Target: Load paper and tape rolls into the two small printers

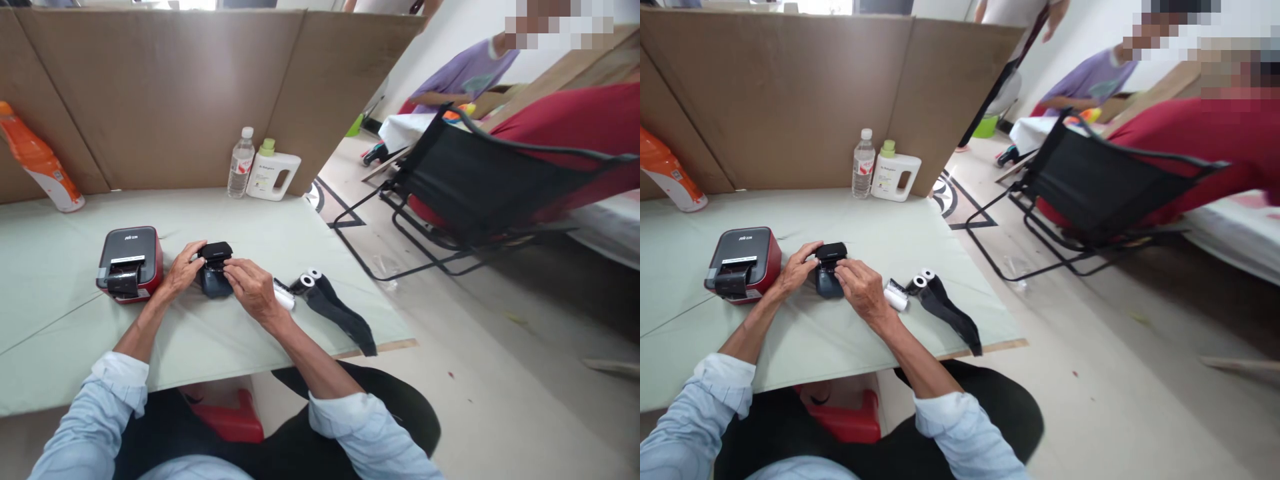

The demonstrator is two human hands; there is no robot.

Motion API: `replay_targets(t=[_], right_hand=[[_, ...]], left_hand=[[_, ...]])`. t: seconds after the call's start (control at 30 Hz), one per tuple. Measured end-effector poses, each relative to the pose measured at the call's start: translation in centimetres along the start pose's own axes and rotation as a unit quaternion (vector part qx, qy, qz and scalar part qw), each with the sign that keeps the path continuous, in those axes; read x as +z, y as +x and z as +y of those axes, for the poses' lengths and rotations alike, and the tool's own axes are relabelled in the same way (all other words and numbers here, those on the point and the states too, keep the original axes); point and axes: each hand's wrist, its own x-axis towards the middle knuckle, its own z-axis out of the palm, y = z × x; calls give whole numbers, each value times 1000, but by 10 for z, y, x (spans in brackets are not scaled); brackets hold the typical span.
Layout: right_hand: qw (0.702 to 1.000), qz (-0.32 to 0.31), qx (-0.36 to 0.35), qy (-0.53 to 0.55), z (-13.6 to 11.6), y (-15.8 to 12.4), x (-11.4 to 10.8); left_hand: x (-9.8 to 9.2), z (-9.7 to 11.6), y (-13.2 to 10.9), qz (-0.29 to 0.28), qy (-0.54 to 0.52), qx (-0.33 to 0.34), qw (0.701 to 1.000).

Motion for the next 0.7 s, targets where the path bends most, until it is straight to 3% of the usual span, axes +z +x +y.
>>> replay_targets(t=[0.17,0.33,0.53,0.7], right_hand=[[999,13,-22,20,-13,-13,-11],[999,-24,29,13,-13,-21,-10],[994,-60,90,22,-11,-8,-4],[990,-18,136,41,-12,11,-1]], left_hand=[[1,4,-1,-1,2,-10,1000],[2,10,-3,-4,-17,-28,999],[3,9,0,17,3,-27,999],[3,10,2,30,9,-35,999]])
